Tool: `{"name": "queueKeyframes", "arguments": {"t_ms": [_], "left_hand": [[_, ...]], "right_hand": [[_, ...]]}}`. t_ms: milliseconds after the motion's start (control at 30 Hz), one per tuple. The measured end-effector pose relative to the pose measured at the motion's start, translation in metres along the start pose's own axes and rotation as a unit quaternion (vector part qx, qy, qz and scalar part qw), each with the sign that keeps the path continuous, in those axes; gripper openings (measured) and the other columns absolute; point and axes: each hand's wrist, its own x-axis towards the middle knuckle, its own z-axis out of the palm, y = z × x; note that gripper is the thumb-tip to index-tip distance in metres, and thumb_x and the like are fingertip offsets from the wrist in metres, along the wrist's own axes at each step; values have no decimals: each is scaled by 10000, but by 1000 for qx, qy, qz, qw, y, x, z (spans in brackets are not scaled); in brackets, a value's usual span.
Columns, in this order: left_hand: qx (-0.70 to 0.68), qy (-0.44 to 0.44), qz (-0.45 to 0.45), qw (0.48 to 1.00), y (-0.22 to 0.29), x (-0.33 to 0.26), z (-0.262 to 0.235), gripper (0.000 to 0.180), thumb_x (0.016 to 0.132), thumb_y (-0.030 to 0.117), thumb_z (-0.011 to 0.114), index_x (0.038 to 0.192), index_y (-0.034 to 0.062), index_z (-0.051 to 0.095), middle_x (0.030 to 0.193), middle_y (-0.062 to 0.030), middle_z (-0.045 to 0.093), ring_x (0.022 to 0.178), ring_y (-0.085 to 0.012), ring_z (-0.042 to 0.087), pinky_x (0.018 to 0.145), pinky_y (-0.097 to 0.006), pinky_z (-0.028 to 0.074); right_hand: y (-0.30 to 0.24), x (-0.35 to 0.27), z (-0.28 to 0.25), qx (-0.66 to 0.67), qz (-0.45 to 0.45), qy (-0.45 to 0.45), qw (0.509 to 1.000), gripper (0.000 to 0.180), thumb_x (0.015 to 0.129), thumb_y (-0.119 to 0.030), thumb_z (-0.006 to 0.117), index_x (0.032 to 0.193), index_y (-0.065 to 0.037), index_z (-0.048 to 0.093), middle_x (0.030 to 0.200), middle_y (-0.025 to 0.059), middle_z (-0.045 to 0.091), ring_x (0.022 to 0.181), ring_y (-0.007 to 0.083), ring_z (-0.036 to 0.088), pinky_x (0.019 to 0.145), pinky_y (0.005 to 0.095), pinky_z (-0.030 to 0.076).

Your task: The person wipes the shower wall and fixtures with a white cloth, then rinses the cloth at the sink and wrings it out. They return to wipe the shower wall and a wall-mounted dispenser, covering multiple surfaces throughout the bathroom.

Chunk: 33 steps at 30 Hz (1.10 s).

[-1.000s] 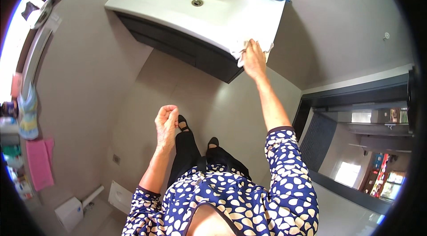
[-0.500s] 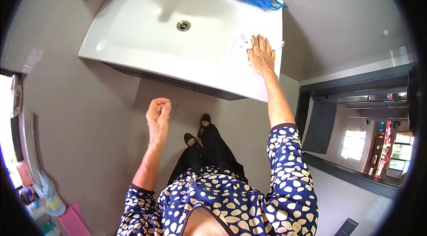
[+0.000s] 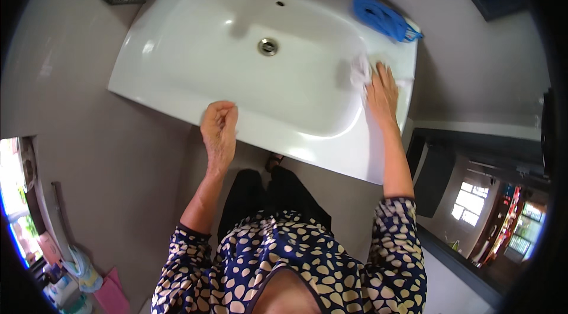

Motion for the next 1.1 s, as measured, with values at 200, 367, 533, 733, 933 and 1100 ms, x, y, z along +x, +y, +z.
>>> {"name": "queueKeyframes", "arguments": {"t_ms": [200,367,533,733,933,1100], "left_hand": [[-10,74,-1,997,1,25,-25,51,885,66,580,934,50,577,730,60,516,628,-20,419,558,-179,373],[-29,126,30,991,-2,57,-48,67,878,65,595,939,40,581,779,40,559,691,-28,454,617,-189,387],[-16,217,92,972,18,87,-96,78,902,68,556,972,35,563,820,27,555,721,-40,480,628,-217,417],[-48,270,119,954,27,114,-165,79,910,80,551,973,33,557,805,20,536,713,-51,474,640,-203,406],[-37,241,94,965,21,126,-212,69,905,71,557,963,34,560,803,11,533,706,-60,468,632,-207,397],[1,196,84,977,11,129,-226,47,907,58,544,947,33,546,770,13,499,685,-64,436,624,-206,378]], "right_hand": [[-115,-101,-50,111,-124,-134,977,371,747,-72,601,1116,-30,595,1356,126,436,1265,378,369,928,564,337],[-211,-98,-45,144,-189,-131,963,544,734,-39,615,1264,-114,520,1407,136,376,1236,404,401,955,537,360],[-311,-29,-26,178,-303,-183,918,545,809,-88,537,1342,-126,430,1428,113,358,1284,313,373,959,504,373],[-426,52,27,205,-448,-112,863,481,846,-153,527,1315,-84,449,1415,93,385,1309,258,342,1020,421,327],[-500,134,88,181,-389,-68,901,471,917,-315,447,1341,-109,430,1437,39,364,1345,243,278,1088,434,217],[-462,243,101,18,-220,-37,975,485,927,-341,382,1362,-128,396,1454,44,328,1362,282,233,1103,512,141]]}}
